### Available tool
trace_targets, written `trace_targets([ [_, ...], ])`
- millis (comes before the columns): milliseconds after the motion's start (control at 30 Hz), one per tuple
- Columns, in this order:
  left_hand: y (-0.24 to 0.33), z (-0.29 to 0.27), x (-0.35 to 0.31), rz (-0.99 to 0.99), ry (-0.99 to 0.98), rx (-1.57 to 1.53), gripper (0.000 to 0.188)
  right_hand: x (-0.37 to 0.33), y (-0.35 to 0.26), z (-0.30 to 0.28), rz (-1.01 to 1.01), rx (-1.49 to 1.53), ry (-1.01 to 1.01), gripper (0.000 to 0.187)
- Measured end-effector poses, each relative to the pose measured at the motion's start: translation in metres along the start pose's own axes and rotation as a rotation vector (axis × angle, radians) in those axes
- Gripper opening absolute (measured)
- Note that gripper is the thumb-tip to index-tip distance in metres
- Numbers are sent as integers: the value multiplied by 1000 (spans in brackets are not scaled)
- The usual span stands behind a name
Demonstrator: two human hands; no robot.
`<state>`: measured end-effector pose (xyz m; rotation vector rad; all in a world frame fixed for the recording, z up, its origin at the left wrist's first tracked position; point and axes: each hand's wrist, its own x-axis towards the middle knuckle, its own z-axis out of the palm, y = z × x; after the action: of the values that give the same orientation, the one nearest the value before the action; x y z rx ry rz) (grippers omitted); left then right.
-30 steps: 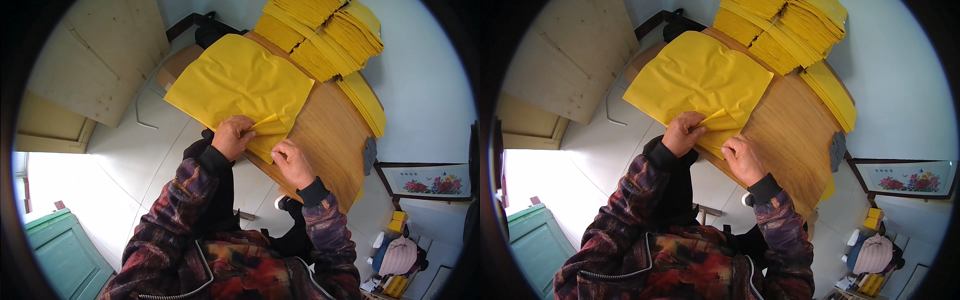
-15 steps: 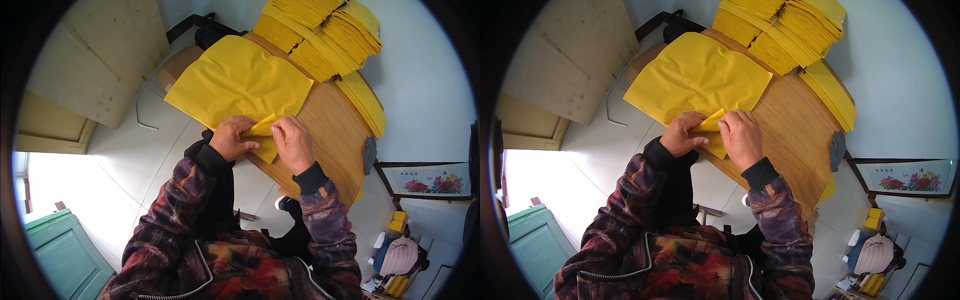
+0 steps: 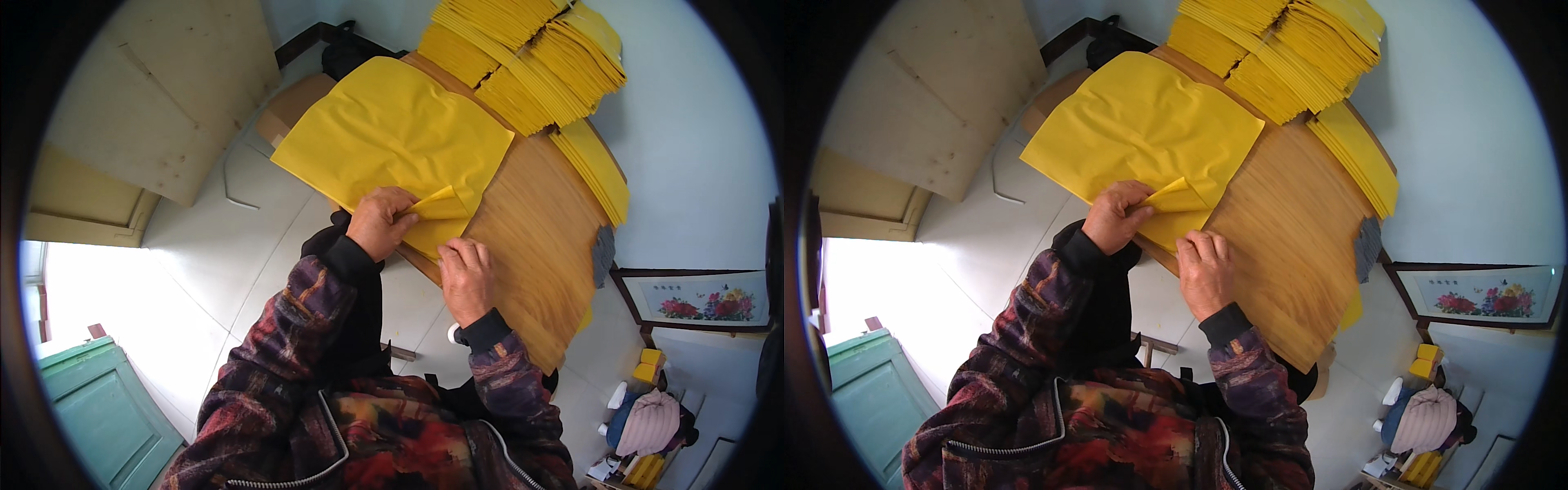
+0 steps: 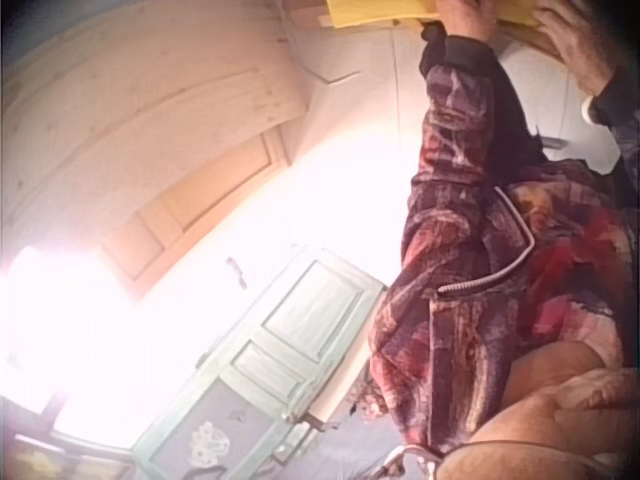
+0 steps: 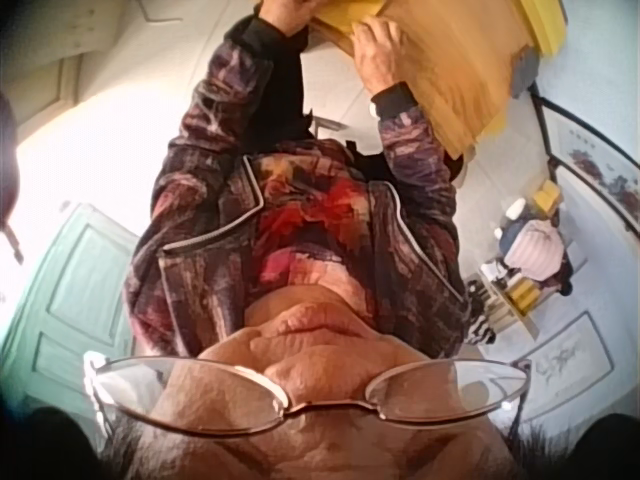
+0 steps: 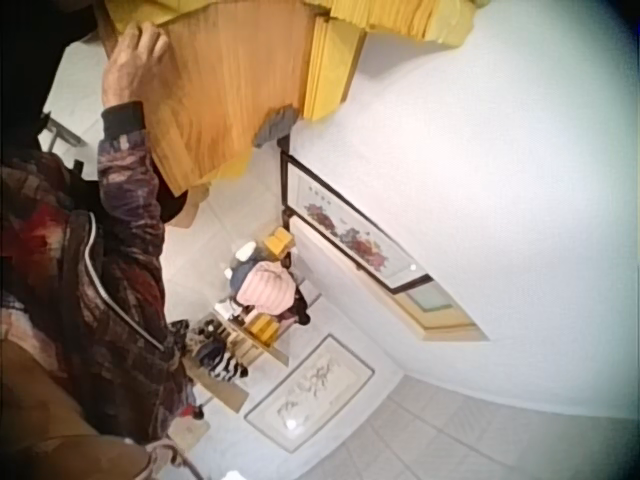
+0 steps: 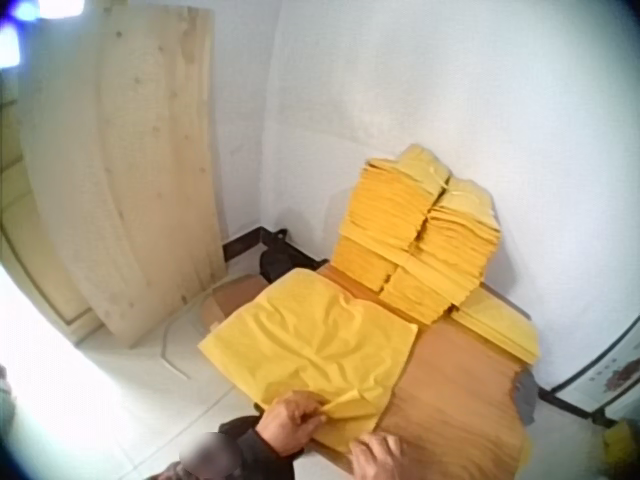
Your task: The person folds yellow padded envelopes on a wooden table. They pick up an envelope, fold it in half, and place it on a growing stack. The person repeats this process with several envelopes.
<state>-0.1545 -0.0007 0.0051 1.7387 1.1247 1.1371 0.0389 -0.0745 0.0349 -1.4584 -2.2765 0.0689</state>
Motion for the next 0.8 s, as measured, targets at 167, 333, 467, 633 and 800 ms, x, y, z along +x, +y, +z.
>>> trace_targets([
  [167,0,1,0,22,-1,24,15,9,6,-7,81,136,-55,8],
  [333,-1,0,0,7,-6,-2,13,22,13,-16,154,320,-170,5],
  [467,-2,0,0,3,-7,-23,11,30,20,-20,194,444,-235,8],
  [633,-2,0,0,6,-17,-8,12,33,27,-21,183,458,-297,9],
  [800,-1,-1,0,4,-21,5,11,34,31,-19,175,462,-300,7],
])
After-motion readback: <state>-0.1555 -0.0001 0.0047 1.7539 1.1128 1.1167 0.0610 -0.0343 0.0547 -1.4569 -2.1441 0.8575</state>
